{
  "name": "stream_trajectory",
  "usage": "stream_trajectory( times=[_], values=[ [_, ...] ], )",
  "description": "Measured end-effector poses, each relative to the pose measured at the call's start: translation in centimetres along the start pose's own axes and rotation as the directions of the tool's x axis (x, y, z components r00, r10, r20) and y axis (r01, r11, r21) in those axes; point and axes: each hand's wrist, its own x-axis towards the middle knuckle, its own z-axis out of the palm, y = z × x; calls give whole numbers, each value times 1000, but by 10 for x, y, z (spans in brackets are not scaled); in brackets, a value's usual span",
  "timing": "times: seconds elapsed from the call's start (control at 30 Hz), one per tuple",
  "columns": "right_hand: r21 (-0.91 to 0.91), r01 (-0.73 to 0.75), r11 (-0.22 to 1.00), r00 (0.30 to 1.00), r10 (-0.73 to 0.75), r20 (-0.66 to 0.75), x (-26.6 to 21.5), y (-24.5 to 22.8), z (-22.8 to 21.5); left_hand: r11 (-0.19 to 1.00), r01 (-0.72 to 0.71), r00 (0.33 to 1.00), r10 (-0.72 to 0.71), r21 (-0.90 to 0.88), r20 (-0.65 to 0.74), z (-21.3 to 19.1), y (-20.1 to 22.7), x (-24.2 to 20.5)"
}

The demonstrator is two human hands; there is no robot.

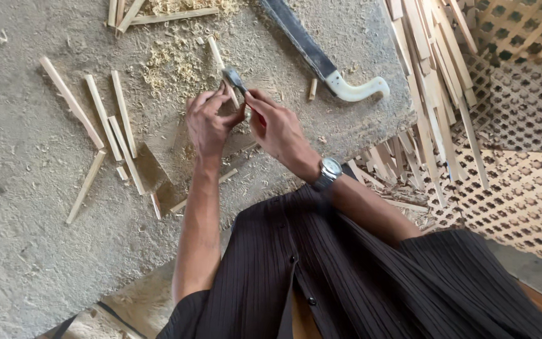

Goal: The person uses a small knife to shave and shape a thin wooden stick held against a wooden block. The person repeatedly rotates the stick and shaves its surface, producing wood shavings that accumulate on the work surface.

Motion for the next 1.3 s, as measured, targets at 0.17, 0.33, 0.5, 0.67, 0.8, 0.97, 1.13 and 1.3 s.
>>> stream_trajectory(
  times=[0.17, 0.33, 0.5, 0.67, 0.8, 0.97, 1.13, 1.3],
  values=[
    [11, 9, 1000, 1000, -9, -21, 3, 8, 4, 1000, -6, 1000, 5, 23, 8, 0, -1, 1],
    [19, 23, 1000, 1000, -23, -6, -5, 14, 2, 1000, 9, 999, -9, -11, 35, -16, 18, 8],
    [44, 2, 999, 1000, -1, -6, -1, 15, 1, 1000, 2, 1000, -2, 8, -8, -8, 13, 6],
    [26, 25, 999, 1000, -25, 11, -1, 24, 5, 1000, 20, 999, -19, 12, -26, -3, 7, 4],
    [44, 8, 999, 1000, -8, 5, 7, 34, 12, 1000, 27, 999, -26, 4, -45, 1, 9, 1],
    [-39, 8, 999, 1000, -7, 27, 1, 10, -2, 999, 31, 998, -31, -18, -52, -7, 18, 10],
    [17, 10, 1000, 999, -9, -33, 8, 26, 14, 998, 47, 997, -49, -36, -55, -2, 14, 4],
    [43, -38, 998, 999, 37, 32, 4, 3, -1, 996, 81, 996, -82, -35, -24, -3, 16, 2]
  ],
)
